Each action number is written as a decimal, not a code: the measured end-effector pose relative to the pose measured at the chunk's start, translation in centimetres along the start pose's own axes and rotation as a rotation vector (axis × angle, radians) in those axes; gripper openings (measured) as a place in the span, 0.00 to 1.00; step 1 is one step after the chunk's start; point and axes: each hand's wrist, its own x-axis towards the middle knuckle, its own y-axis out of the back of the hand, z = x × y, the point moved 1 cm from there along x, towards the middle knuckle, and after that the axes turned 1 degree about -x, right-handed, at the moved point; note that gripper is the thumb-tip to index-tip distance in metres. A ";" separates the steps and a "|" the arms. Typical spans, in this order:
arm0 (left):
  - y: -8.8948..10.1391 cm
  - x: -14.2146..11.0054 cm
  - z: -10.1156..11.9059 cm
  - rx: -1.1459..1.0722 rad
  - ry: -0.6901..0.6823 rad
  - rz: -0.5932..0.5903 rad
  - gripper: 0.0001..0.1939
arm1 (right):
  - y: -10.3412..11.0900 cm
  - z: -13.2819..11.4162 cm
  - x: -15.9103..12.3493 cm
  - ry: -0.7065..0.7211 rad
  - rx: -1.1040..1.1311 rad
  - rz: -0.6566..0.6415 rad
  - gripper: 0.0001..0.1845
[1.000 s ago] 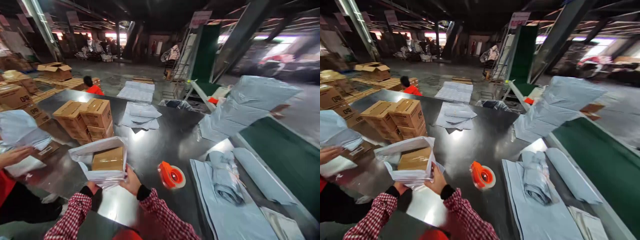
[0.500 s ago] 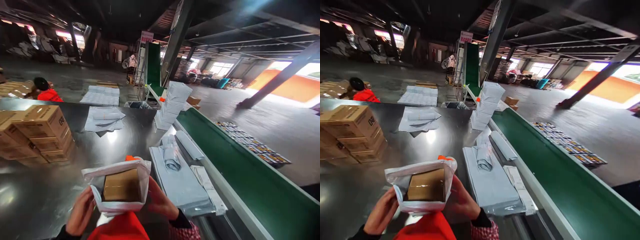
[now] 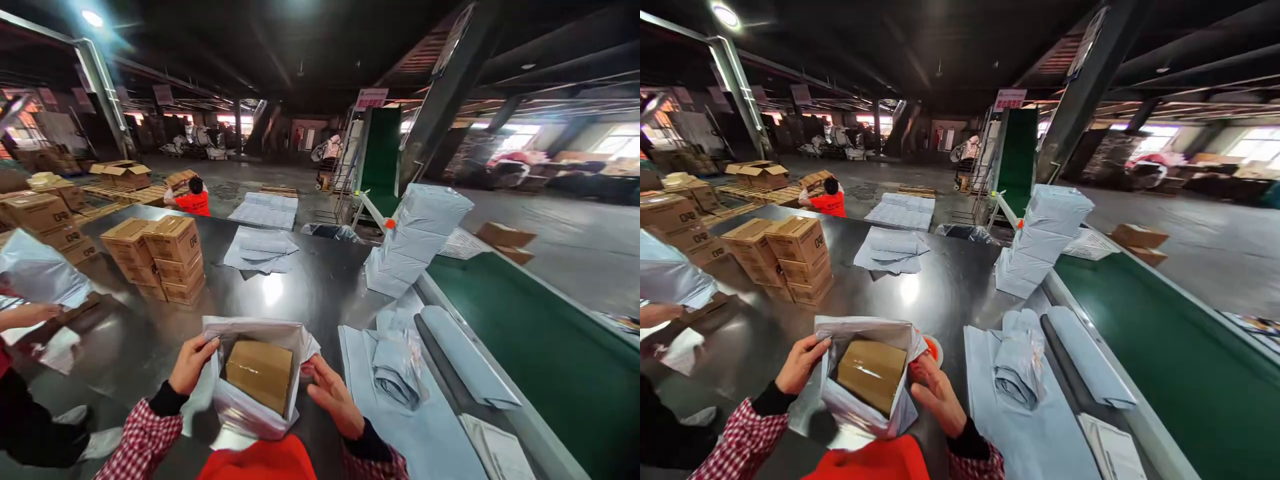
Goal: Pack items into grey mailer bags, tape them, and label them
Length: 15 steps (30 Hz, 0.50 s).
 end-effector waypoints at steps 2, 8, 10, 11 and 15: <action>-0.1 0.3 0.2 0.040 -0.027 -0.020 0.21 | -0.7 -0.3 0.2 0.007 -0.114 0.078 0.34; 0.1 0.6 1.1 0.084 -0.050 -0.103 0.20 | -2.8 -1.7 0.8 -0.090 -0.213 0.282 0.23; 0.4 0.5 1.4 0.103 -0.059 -0.135 0.20 | -3.4 -2.2 0.4 -0.092 -0.145 0.227 0.25; 0.6 0.4 1.5 0.116 -0.056 -0.151 0.21 | -3.7 -2.3 0.3 -0.108 -0.150 0.217 0.25; 1.1 0.4 1.8 0.181 -0.013 -0.176 0.22 | -4.4 -1.9 0.6 -0.187 -0.407 0.399 0.17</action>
